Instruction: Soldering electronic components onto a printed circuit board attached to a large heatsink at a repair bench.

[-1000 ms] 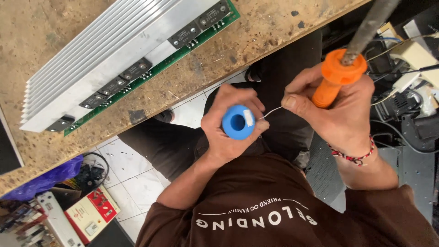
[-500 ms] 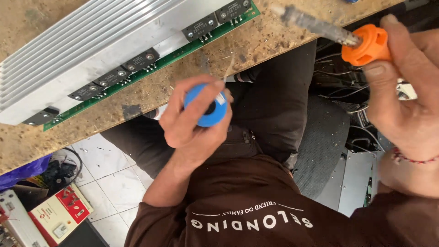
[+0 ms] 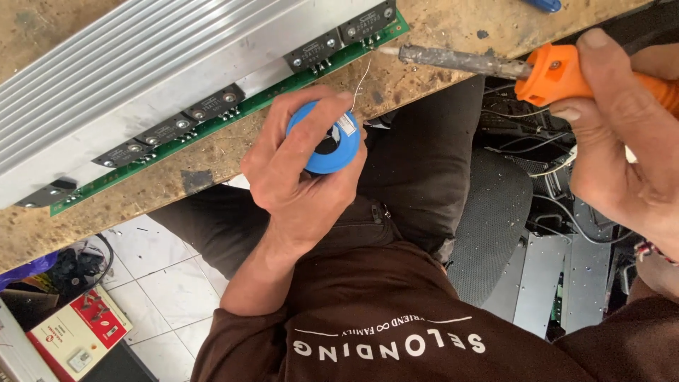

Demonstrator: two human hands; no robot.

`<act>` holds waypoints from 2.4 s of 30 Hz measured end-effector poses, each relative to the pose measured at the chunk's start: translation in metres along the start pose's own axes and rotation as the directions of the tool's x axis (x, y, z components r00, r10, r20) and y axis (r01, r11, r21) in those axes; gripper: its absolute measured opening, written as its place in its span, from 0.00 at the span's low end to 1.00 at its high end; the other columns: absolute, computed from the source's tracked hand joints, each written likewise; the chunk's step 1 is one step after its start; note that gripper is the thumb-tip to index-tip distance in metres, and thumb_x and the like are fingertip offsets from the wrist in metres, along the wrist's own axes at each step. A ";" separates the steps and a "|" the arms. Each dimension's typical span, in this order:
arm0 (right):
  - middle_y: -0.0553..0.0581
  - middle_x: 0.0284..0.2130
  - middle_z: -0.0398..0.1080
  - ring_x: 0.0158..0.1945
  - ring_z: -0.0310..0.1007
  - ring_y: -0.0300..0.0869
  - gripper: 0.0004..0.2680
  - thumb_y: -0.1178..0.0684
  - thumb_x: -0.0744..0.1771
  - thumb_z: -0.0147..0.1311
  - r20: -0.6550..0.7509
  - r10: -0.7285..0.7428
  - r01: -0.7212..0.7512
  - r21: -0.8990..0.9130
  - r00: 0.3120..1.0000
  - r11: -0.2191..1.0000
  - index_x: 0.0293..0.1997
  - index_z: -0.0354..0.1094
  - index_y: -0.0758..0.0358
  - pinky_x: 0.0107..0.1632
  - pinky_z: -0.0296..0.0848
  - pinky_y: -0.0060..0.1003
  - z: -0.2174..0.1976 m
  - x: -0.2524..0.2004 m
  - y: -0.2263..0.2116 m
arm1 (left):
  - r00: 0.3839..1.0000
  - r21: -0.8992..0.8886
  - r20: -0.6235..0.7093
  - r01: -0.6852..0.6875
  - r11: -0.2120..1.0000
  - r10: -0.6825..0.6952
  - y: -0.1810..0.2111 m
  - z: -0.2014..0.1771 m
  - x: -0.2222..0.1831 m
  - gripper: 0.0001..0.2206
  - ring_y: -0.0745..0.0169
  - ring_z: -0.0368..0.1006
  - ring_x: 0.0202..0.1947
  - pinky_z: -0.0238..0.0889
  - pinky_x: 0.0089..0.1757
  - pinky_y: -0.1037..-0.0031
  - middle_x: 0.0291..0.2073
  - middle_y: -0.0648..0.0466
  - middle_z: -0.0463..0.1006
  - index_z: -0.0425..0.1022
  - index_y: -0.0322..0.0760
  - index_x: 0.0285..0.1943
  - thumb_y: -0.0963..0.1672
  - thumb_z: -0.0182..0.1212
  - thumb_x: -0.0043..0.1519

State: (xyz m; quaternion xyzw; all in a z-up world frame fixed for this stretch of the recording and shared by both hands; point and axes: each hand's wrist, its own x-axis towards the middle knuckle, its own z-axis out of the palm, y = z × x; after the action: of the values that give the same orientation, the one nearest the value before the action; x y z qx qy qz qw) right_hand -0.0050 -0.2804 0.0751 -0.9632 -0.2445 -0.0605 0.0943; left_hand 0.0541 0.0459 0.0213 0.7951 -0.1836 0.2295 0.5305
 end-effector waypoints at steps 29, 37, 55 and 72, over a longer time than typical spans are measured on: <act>0.87 0.55 0.68 0.53 0.70 0.69 0.18 0.64 0.81 0.60 -0.033 -0.074 0.075 0.042 0.997 0.996 0.83 0.65 0.90 0.58 0.74 0.58 0.003 0.013 0.007 | 0.999 0.011 -0.005 0.042 0.999 -0.042 0.003 0.000 0.009 0.17 0.55 0.80 0.37 0.73 0.38 0.72 0.42 0.42 0.81 0.76 0.40 0.52 0.32 0.71 0.59; 0.87 0.53 0.68 0.48 0.67 0.66 0.18 0.66 0.81 0.58 -0.037 -0.020 0.023 0.083 0.999 0.996 0.84 0.65 0.91 0.51 0.67 0.53 0.003 0.007 0.008 | 0.999 0.023 -0.003 0.048 0.999 -0.048 0.008 -0.006 0.010 0.16 0.54 0.79 0.36 0.71 0.37 0.72 0.41 0.42 0.80 0.77 0.37 0.50 0.31 0.69 0.57; 0.85 0.59 0.66 0.58 0.66 0.69 0.18 0.68 0.81 0.61 -0.062 0.143 -0.134 0.124 0.988 0.983 0.84 0.67 0.93 0.62 0.65 0.57 -0.002 -0.011 -0.014 | 0.998 0.001 0.047 -0.031 1.000 0.031 0.001 -0.014 0.002 0.16 0.50 0.79 0.37 0.71 0.37 0.68 0.42 0.40 0.79 0.76 0.38 0.52 0.32 0.72 0.59; 0.81 0.52 0.72 0.52 0.72 0.63 0.16 0.63 0.82 0.66 -0.072 -0.033 0.031 -0.029 0.997 0.999 0.80 0.74 0.90 0.51 0.72 0.49 0.001 0.010 0.005 | 1.000 0.037 0.015 -0.006 0.999 0.006 0.002 0.005 0.014 0.16 0.55 0.78 0.35 0.70 0.36 0.73 0.41 0.43 0.80 0.76 0.38 0.50 0.31 0.70 0.58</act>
State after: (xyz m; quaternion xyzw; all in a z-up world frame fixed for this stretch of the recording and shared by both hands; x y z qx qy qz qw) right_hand 0.0062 -0.2797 0.0753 -0.9575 -0.2555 -0.1003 0.0885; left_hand 0.0651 0.0393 0.0288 0.8059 -0.1856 0.2287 0.5136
